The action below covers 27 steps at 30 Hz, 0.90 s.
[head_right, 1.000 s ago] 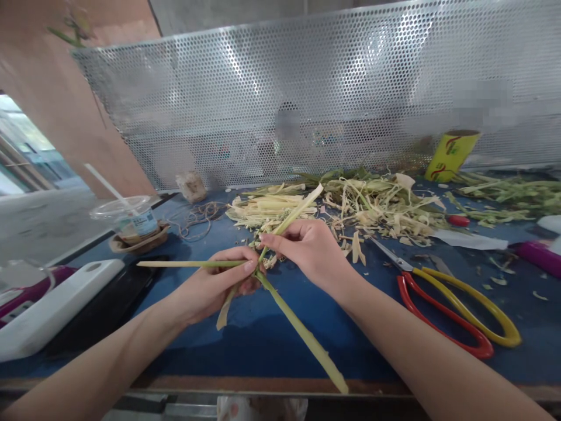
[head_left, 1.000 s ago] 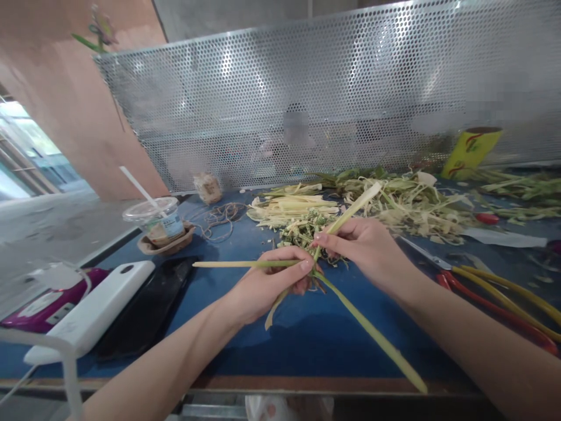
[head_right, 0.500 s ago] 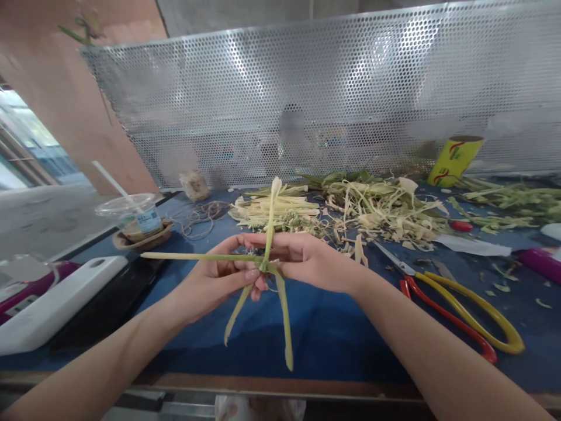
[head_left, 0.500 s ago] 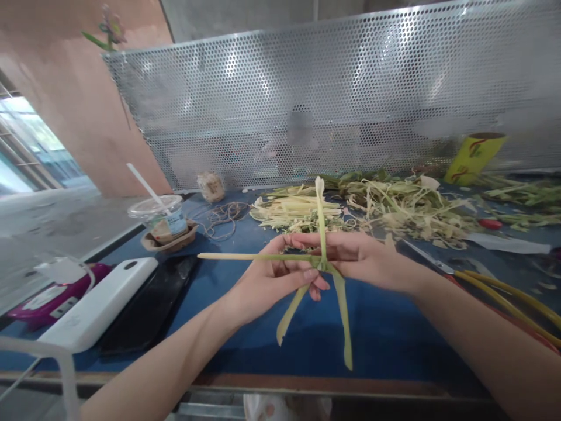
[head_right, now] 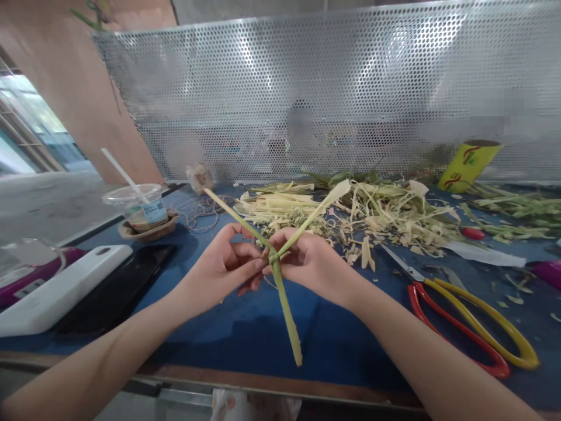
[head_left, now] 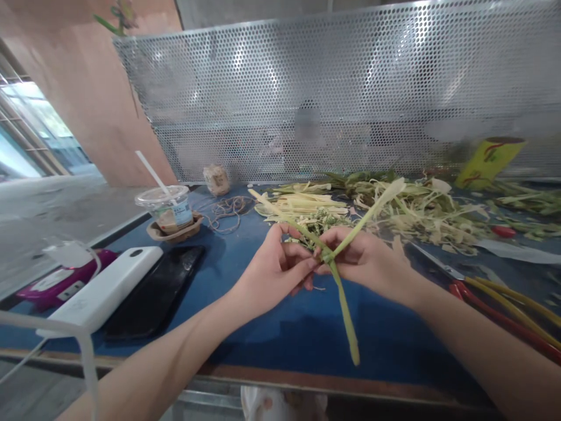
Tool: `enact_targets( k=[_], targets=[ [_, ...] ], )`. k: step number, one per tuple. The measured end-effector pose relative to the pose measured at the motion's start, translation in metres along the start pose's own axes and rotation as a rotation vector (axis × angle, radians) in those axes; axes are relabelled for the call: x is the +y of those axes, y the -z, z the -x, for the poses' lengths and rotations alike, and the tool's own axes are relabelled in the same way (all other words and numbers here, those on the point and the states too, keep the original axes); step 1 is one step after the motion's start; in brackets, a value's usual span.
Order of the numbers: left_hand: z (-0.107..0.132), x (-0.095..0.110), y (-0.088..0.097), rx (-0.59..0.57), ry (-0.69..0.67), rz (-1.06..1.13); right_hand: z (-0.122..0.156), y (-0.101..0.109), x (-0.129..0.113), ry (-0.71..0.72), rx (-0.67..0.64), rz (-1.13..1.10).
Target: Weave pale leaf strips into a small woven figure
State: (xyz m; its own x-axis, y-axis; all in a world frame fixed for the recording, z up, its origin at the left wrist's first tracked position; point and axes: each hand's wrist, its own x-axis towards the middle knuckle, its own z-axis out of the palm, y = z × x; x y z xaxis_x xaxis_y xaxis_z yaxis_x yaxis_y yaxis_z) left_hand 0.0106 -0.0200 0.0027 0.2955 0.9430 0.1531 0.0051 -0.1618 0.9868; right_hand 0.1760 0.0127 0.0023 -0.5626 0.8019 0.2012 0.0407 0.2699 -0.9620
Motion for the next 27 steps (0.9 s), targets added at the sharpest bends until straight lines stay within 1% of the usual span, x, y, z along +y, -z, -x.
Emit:
enact_targets(
  k=[4, 9, 12, 15, 17, 20, 24, 27],
  targets=[
    [0.001, 0.001, 0.001, 0.0, -0.021, -0.013, -0.002, -0.003, 0.004, -0.012, 0.061, -0.074],
    [0.005, 0.004, 0.004, -0.016, -0.036, -0.02, -0.002, -0.001, 0.016, -0.002, 0.082, -0.259],
    [0.006, 0.005, 0.004, -0.014, -0.033, 0.001, -0.001, 0.0, 0.02, 0.009, 0.078, -0.347],
    [0.007, 0.003, 0.004, -0.021, -0.028, 0.031, 0.0, -0.002, 0.016, 0.02, 0.023, -0.364],
    [0.006, 0.002, 0.003, -0.015, -0.016, 0.044, 0.001, -0.005, 0.011, 0.015, -0.01, -0.352],
    [0.006, 0.002, 0.001, -0.014, 0.013, 0.092, 0.002, -0.011, 0.003, 0.022, -0.011, -0.296],
    [0.003, 0.0, 0.002, -0.061, 0.053, 0.184, 0.003, -0.015, 0.0, 0.129, 0.073, -0.183],
    [0.0, -0.006, 0.003, -0.029, 0.016, 0.202, 0.004, -0.012, 0.002, 0.192, 0.114, -0.063]
  ],
)
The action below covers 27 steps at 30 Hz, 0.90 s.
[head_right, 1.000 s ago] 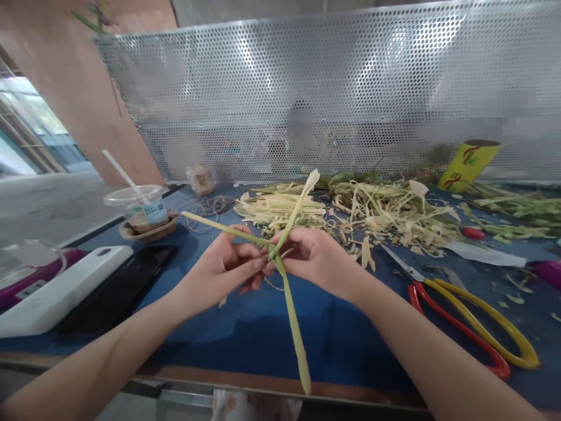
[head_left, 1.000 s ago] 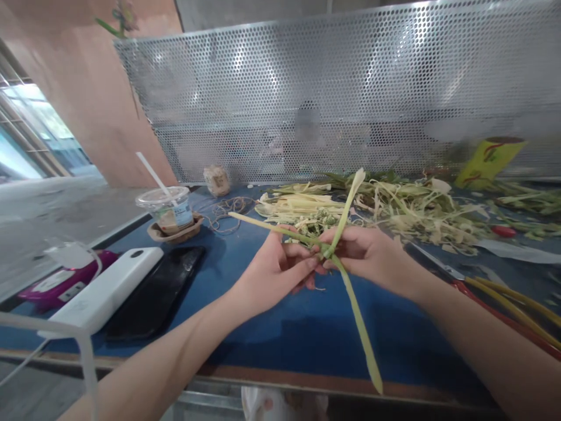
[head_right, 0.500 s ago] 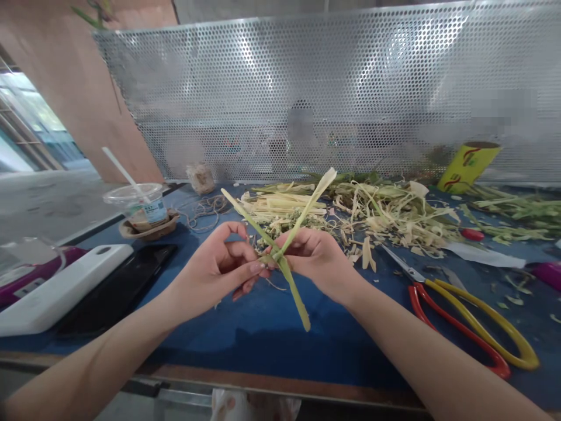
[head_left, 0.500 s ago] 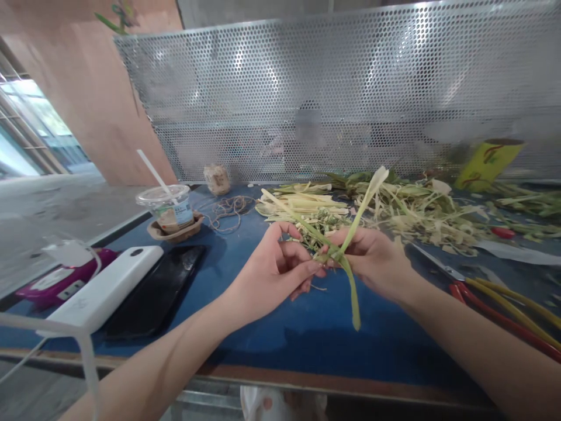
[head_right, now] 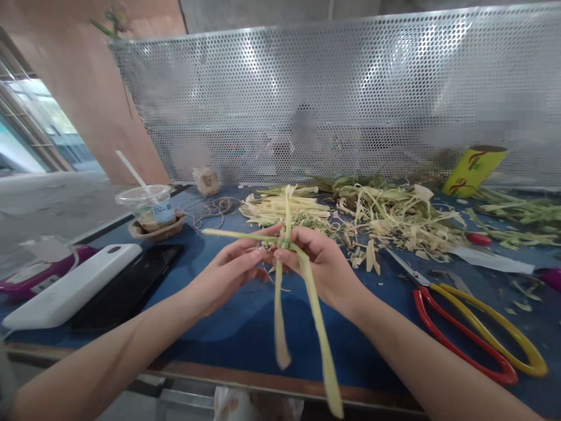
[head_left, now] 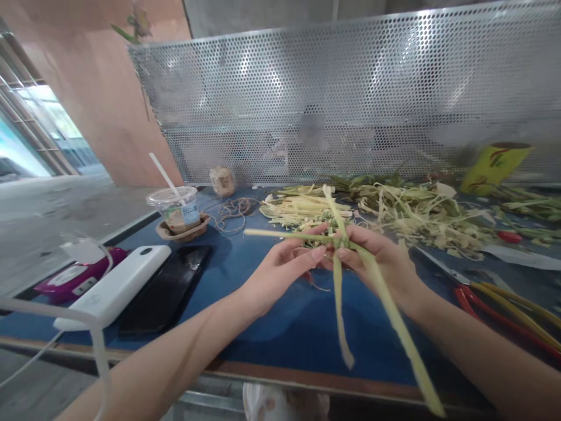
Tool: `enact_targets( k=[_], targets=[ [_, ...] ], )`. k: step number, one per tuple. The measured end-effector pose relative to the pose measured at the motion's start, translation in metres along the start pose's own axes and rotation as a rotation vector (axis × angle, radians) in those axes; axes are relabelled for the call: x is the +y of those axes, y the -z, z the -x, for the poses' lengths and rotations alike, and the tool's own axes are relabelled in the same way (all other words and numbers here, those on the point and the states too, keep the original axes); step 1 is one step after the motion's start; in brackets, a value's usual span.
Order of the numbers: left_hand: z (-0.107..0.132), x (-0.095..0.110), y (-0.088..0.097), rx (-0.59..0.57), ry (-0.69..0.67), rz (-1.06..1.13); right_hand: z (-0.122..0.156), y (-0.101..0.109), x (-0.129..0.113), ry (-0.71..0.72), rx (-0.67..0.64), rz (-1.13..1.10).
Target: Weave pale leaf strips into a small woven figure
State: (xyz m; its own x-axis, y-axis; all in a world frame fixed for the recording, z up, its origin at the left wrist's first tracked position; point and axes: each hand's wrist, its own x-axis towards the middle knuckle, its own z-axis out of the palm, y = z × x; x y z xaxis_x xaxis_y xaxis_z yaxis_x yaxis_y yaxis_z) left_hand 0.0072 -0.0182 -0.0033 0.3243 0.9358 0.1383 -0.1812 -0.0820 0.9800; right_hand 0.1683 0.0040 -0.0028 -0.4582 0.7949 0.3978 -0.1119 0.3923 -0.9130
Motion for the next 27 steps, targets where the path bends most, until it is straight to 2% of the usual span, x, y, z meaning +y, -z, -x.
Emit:
enact_targets(
  k=[4, 8, 14, 18, 23, 27],
  targets=[
    [-0.003, -0.007, 0.003, 0.099, -0.142, -0.08, 0.003, 0.003, 0.003, 0.02, 0.034, 0.158],
    [-0.003, -0.003, 0.003, 0.133, -0.343, -0.363, 0.005, 0.0, 0.001, -0.013, 0.096, 0.276],
    [-0.001, 0.004, 0.003, 0.198, -0.404, -0.512, 0.006, -0.005, -0.002, -0.015, 0.169, 0.289],
    [-0.001, 0.003, 0.004, 0.208, -0.4, -0.496, 0.007, -0.005, 0.006, 0.009, 0.185, 0.151],
    [-0.001, 0.002, 0.006, 0.188, -0.374, -0.365, 0.007, -0.003, 0.011, 0.039, 0.213, 0.045],
    [-0.003, -0.001, 0.005, 0.143, -0.307, -0.145, 0.004, 0.001, 0.012, -0.056, 0.137, -0.018]
  ],
)
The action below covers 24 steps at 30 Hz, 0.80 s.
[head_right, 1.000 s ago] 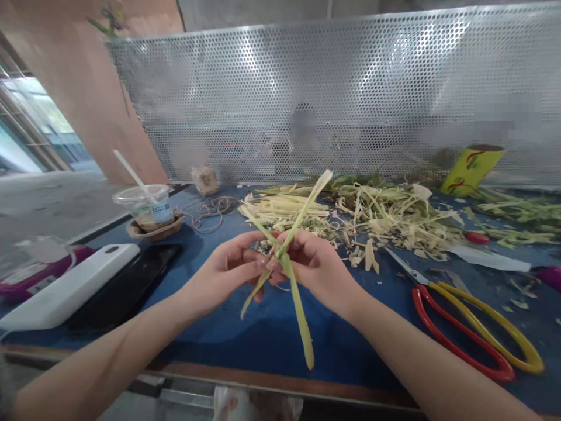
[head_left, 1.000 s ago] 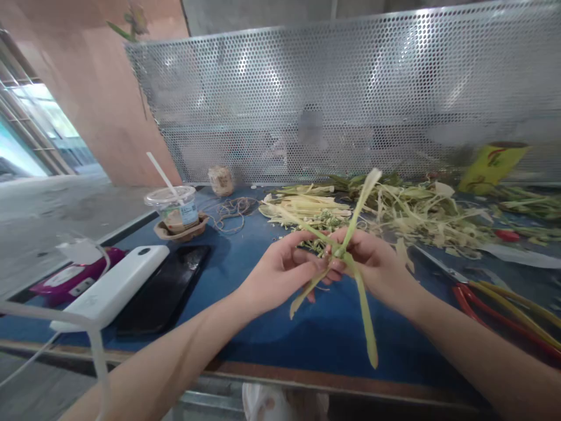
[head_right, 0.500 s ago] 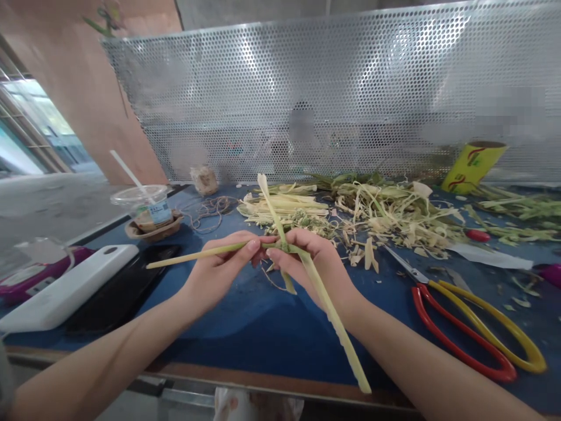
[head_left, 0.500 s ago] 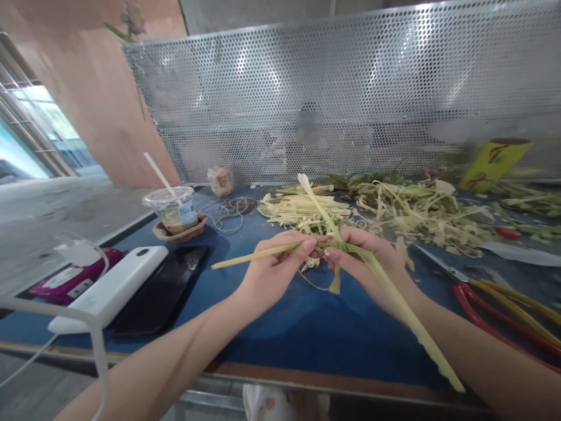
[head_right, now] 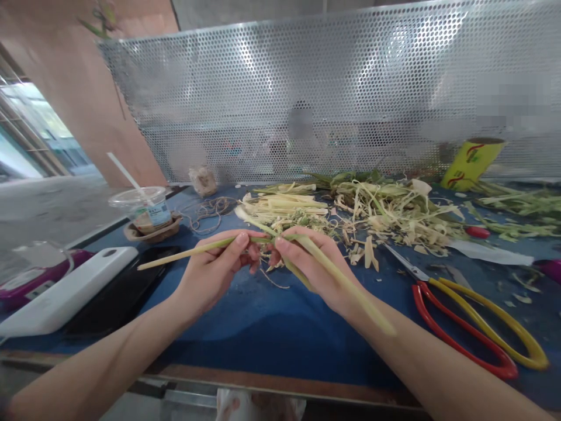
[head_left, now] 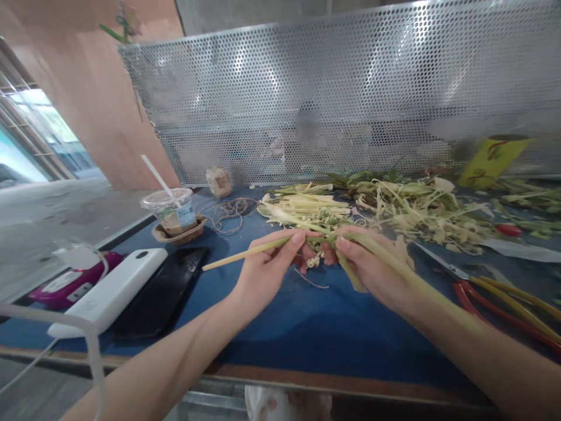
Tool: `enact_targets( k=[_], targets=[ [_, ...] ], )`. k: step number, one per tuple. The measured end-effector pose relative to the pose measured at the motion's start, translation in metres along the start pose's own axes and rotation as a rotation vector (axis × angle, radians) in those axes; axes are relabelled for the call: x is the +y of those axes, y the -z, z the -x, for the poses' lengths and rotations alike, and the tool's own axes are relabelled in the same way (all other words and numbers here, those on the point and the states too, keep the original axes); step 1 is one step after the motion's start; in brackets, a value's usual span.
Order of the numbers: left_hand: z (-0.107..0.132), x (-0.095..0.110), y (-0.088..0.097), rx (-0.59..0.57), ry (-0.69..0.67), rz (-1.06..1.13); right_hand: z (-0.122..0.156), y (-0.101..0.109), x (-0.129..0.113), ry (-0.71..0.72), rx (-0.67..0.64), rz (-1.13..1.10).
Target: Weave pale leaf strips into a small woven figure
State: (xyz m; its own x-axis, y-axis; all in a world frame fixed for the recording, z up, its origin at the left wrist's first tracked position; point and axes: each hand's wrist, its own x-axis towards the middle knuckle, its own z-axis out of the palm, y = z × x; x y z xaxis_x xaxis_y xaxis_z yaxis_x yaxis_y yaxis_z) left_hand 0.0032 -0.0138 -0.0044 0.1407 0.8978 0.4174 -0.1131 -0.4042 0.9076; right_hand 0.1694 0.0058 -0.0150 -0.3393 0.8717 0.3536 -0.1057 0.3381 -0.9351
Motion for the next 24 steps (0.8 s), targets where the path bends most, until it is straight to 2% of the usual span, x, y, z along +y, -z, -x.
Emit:
enact_targets(
  k=[3, 7, 9, 12, 17, 24],
  targets=[
    [0.001, -0.002, -0.006, -0.021, 0.106, 0.094, -0.003, 0.001, -0.001, -0.078, -0.039, -0.096],
    [0.004, -0.004, -0.014, -0.094, 0.264, 0.168, -0.004, -0.002, -0.008, -0.049, -0.07, 0.028],
    [0.004, -0.005, -0.014, -0.069, 0.276, 0.142, -0.003, -0.003, -0.011, -0.049, -0.067, 0.104],
    [0.003, -0.003, -0.01, -0.059, 0.264, 0.054, -0.002, -0.004, -0.011, -0.063, -0.062, 0.088],
    [0.002, 0.003, -0.003, -0.117, 0.286, -0.021, -0.001, -0.003, -0.008, -0.066, -0.079, 0.035],
    [0.004, 0.01, -0.004, -0.212, 0.341, 0.056, 0.0, -0.005, -0.013, -0.053, -0.073, 0.065]
  ],
)
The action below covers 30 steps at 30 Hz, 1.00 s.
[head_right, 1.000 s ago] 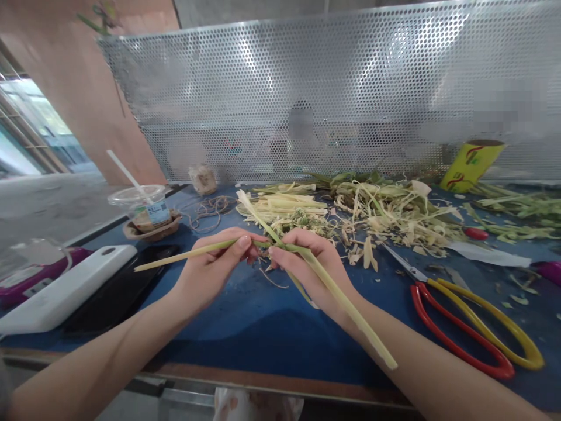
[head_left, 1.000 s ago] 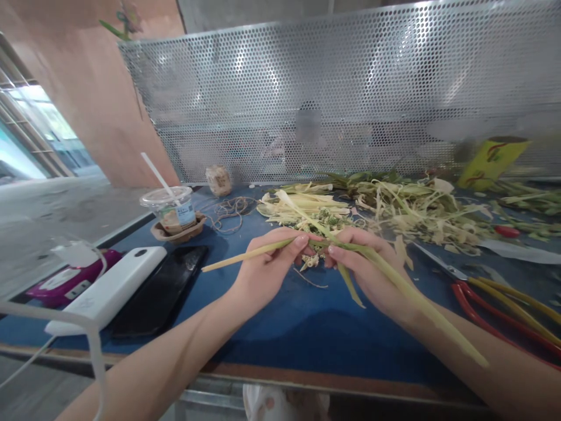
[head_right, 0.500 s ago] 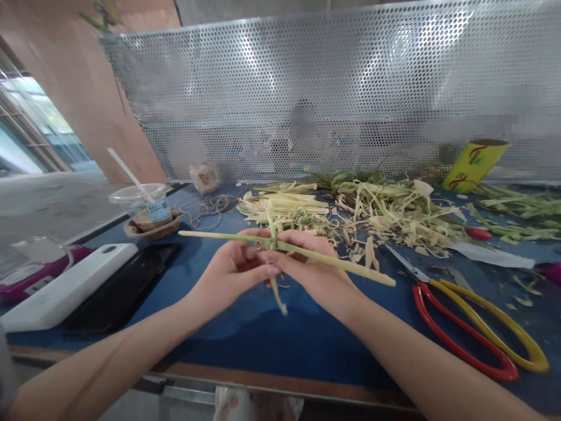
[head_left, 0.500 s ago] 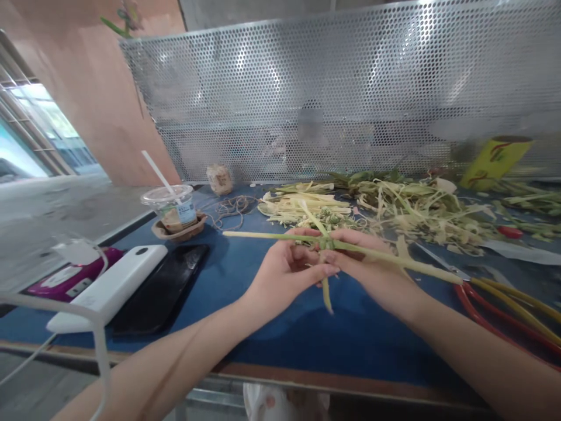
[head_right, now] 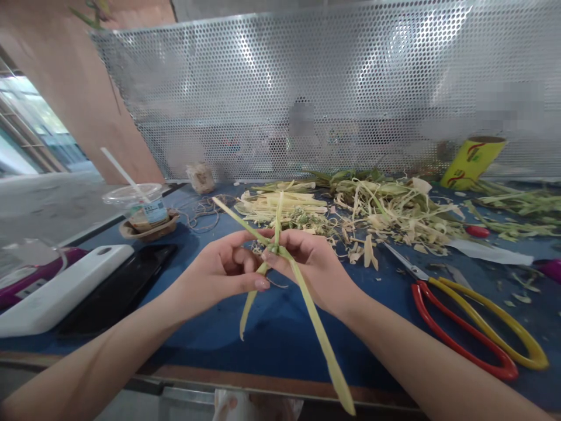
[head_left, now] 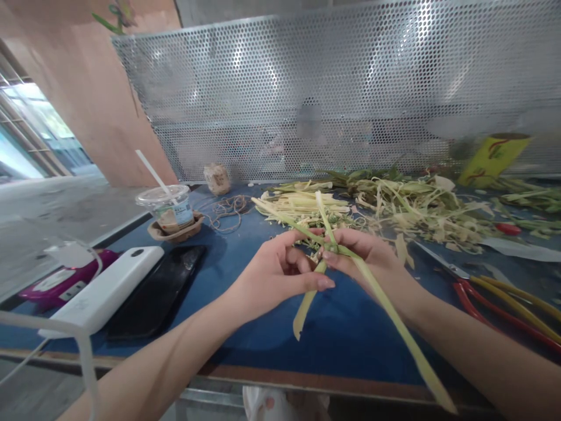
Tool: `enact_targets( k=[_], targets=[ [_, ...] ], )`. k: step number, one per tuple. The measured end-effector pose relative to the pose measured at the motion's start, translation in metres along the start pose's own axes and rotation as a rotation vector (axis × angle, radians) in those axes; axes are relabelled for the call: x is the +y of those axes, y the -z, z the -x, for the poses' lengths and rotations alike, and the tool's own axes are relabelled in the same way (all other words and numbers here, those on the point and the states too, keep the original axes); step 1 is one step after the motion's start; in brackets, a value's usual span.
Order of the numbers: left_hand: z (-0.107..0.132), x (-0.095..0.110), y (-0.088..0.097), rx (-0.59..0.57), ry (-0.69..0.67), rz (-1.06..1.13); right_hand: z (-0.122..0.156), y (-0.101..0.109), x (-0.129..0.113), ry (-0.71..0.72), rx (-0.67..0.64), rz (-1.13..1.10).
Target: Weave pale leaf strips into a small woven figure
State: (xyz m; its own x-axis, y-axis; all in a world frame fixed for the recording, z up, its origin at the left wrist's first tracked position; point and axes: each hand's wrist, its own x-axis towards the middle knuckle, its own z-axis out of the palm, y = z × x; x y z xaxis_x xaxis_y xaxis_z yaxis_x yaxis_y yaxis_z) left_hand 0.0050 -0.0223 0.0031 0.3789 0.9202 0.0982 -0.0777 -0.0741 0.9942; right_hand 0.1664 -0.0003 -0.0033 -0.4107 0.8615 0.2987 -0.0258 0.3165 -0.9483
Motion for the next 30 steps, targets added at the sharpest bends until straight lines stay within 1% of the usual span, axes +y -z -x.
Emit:
enact_targets(
  k=[3, 6, 8, 10, 12, 13, 15, 17, 18, 21, 23, 24, 27, 30],
  targets=[
    [0.002, 0.0, -0.002, -0.022, 0.029, 0.018, 0.0, -0.001, 0.002, 0.007, -0.012, -0.036],
    [0.004, 0.0, -0.004, -0.019, 0.04, 0.018, -0.001, 0.001, 0.005, 0.009, -0.019, -0.034],
    [0.004, 0.0, -0.004, -0.006, 0.019, 0.02, -0.002, 0.005, 0.003, 0.02, -0.018, 0.018],
    [0.005, 0.0, -0.004, 0.012, -0.016, 0.022, -0.003, 0.009, -0.001, 0.05, -0.043, 0.12],
    [0.004, -0.001, -0.003, 0.054, -0.054, 0.039, -0.004, 0.014, -0.005, 0.112, -0.064, 0.229],
    [0.004, -0.001, -0.003, 0.083, -0.068, 0.054, -0.003, 0.015, -0.007, 0.147, -0.048, 0.285],
    [0.003, -0.002, -0.001, 0.131, -0.083, 0.078, -0.001, 0.018, -0.009, 0.229, 0.041, 0.409],
    [0.002, -0.002, -0.001, 0.124, -0.069, 0.105, 0.001, 0.018, -0.01, 0.302, 0.116, 0.554],
    [0.002, -0.002, 0.0, 0.095, -0.044, 0.135, 0.002, 0.018, -0.009, 0.329, 0.118, 0.626],
    [0.002, -0.002, -0.001, 0.012, 0.084, 0.3, 0.003, 0.017, -0.007, 0.383, 0.051, 0.771],
    [0.001, -0.002, -0.002, -0.001, 0.15, 0.359, 0.003, 0.015, -0.006, 0.444, 0.017, 0.824],
    [0.001, -0.003, -0.003, 0.004, 0.16, 0.358, 0.002, 0.015, -0.005, 0.486, 0.0, 0.845],
    [-0.001, -0.005, -0.003, 0.042, 0.115, 0.298, 0.001, 0.014, -0.005, 0.616, -0.053, 0.911],
    [-0.004, -0.008, -0.002, 0.106, 0.054, 0.215, 0.001, 0.013, -0.006, 0.685, -0.064, 0.957]
  ],
)
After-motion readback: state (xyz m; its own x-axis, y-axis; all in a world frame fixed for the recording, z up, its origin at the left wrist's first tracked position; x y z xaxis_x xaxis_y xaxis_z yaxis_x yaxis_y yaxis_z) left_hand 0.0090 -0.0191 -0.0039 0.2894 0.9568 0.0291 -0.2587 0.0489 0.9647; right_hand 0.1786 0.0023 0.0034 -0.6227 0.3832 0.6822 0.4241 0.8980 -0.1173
